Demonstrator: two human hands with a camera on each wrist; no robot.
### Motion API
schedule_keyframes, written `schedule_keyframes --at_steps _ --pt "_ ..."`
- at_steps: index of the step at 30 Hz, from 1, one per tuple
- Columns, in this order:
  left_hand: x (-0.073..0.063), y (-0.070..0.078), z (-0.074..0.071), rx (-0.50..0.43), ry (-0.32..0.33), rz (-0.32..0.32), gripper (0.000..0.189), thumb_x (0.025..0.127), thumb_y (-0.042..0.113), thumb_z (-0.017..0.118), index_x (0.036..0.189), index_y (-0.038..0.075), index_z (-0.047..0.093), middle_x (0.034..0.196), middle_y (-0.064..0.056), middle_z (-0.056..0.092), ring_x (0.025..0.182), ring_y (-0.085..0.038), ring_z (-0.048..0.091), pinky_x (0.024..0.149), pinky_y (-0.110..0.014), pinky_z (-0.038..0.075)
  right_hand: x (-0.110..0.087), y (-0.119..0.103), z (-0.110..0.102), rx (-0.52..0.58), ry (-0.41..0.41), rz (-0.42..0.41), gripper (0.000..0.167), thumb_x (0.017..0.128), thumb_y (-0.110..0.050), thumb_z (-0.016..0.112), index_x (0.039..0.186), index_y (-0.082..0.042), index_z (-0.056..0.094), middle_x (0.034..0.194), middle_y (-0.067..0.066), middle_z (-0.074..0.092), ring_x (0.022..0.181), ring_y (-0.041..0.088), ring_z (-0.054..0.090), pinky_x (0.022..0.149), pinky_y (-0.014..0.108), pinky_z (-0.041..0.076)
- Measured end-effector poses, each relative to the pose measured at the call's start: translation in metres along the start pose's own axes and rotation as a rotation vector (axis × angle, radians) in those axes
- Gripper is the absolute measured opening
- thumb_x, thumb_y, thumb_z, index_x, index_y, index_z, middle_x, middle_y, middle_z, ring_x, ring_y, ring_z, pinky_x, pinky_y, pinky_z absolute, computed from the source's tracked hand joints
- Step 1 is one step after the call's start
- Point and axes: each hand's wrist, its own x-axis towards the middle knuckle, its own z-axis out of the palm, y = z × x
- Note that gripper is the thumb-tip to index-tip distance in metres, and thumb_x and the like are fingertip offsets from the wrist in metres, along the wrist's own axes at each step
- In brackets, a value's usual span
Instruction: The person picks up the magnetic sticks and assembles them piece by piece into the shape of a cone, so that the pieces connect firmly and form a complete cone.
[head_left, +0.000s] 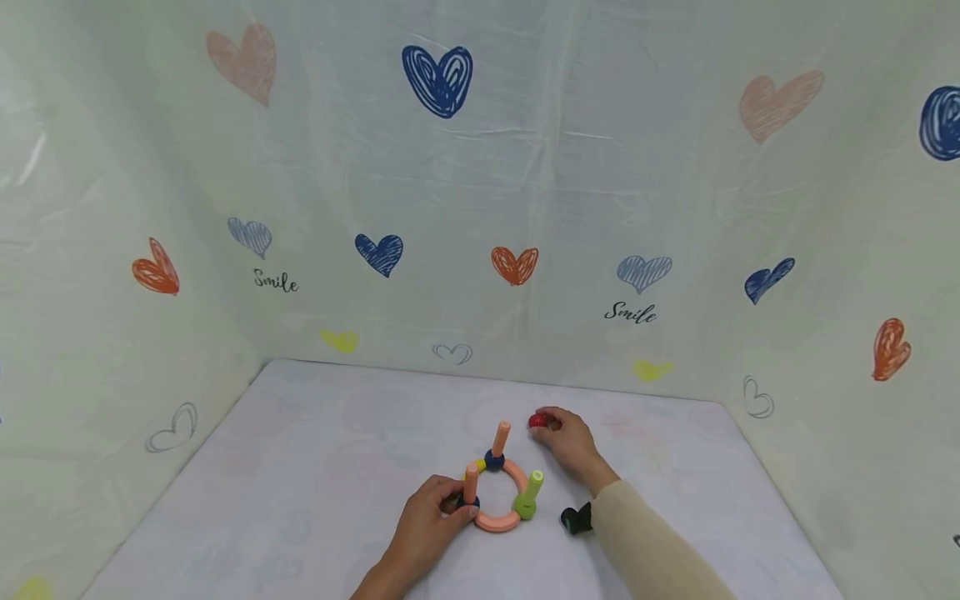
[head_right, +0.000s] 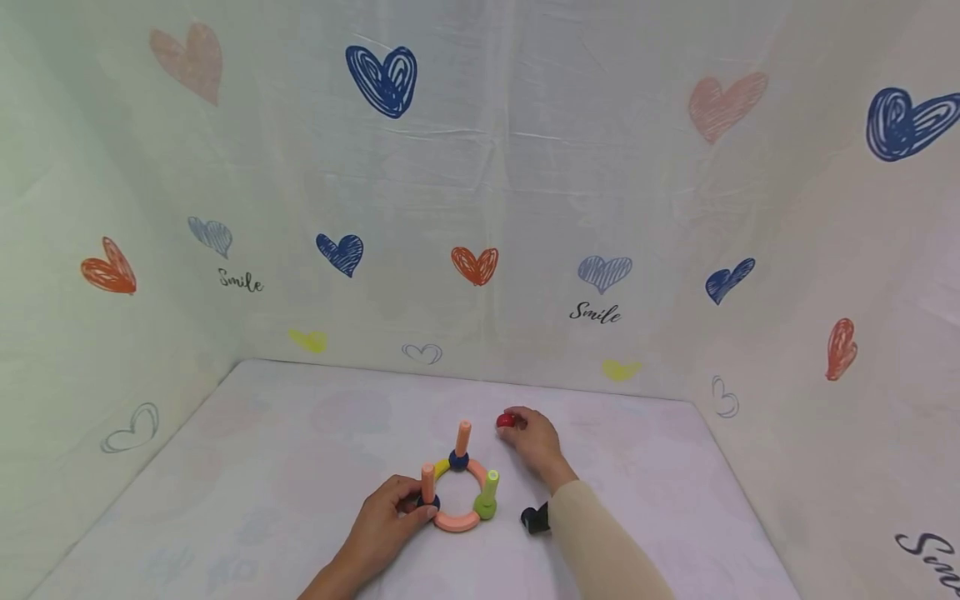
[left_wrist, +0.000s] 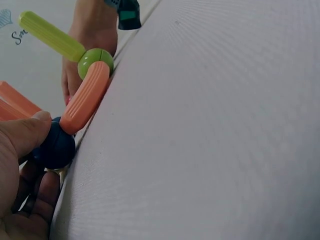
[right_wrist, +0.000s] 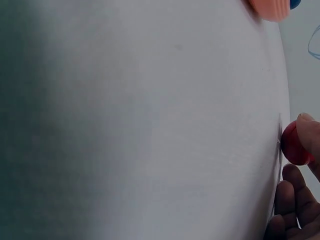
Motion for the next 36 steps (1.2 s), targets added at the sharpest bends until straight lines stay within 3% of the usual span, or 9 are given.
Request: schedule_keyframes --at_steps 5,10,16,21,29,36 --pt "-0.001 -0.001 0.001 0.01 0.011 0.007 0.035 0.09 0.029 0.085 0.118 0.01 0.077 0.107 0.006 0.064 0.09 -0.006 0.062 0.075 -0.022 0.052 -0.004 0.002 -0.002 -0.052 -0.017 -0.01 0.035 0.095 -0.021 0.079 0.127 -0.012 0.072 0.115 0.007 0.07 0.102 0.024 0.06 0.095 0.047 0.053" --pt "-0.002 -0.002 0.001 -0.002 0.018 0.039 0.037 0.09 0.031 0.085 0.119 0.009 0.076 0.108 0.005 0.065 0.091 -0.007 0.063 0.077 -0.022 0.052 -0.007 0.001 -0.008 -0.108 0.018 -0.002 0.034 0.095 -0.021 0.078 0.128 -0.012 0.07 0.115 0.009 0.072 0.102 0.025 0.065 0.094 0.048 0.056" --pt "-0.003 -0.002 0.001 -0.008 0.027 0.039 0.036 0.089 0.03 0.086 0.118 0.01 0.077 0.107 0.004 0.064 0.092 -0.008 0.062 0.077 -0.022 0.052 -0.016 -0.012 -0.016 -0.016 0.056 -0.018 0.042 0.098 -0.019 0.076 0.137 -0.007 0.065 0.125 0.015 0.072 0.113 0.031 0.069 0.094 0.046 0.06" --pt "-0.004 -0.001 0.0 -0.005 0.037 0.043 0.036 0.089 0.029 0.086 0.118 0.01 0.077 0.107 0.003 0.064 0.092 -0.009 0.062 0.077 -0.022 0.052 -0.024 -0.034 -0.023 0.102 0.069 -0.075 0.042 0.095 -0.018 0.08 0.132 -0.006 0.063 0.122 0.012 0.073 0.11 0.027 0.07 0.092 0.04 0.061" --pt "-0.003 -0.002 -0.001 -0.005 0.034 0.068 0.036 0.09 0.029 0.085 0.119 0.009 0.076 0.109 0.003 0.065 0.09 -0.006 0.062 0.076 -0.022 0.053 -0.043 -0.08 -0.036 0.192 -0.014 -0.256 0.042 0.097 -0.016 0.078 0.137 -0.012 0.068 0.12 0.005 0.075 0.11 0.022 0.068 0.088 0.036 0.06" --pt "-0.004 -0.002 -0.001 -0.01 0.022 0.092 0.038 0.091 0.029 0.084 0.12 0.007 0.076 0.109 0.002 0.065 0.091 -0.005 0.064 0.077 -0.023 0.053 -0.056 -0.093 -0.034 0.204 -0.076 -0.259 0.035 0.096 -0.016 0.079 0.129 -0.016 0.068 0.112 0.0 0.074 0.101 0.018 0.065 0.08 0.032 0.057"
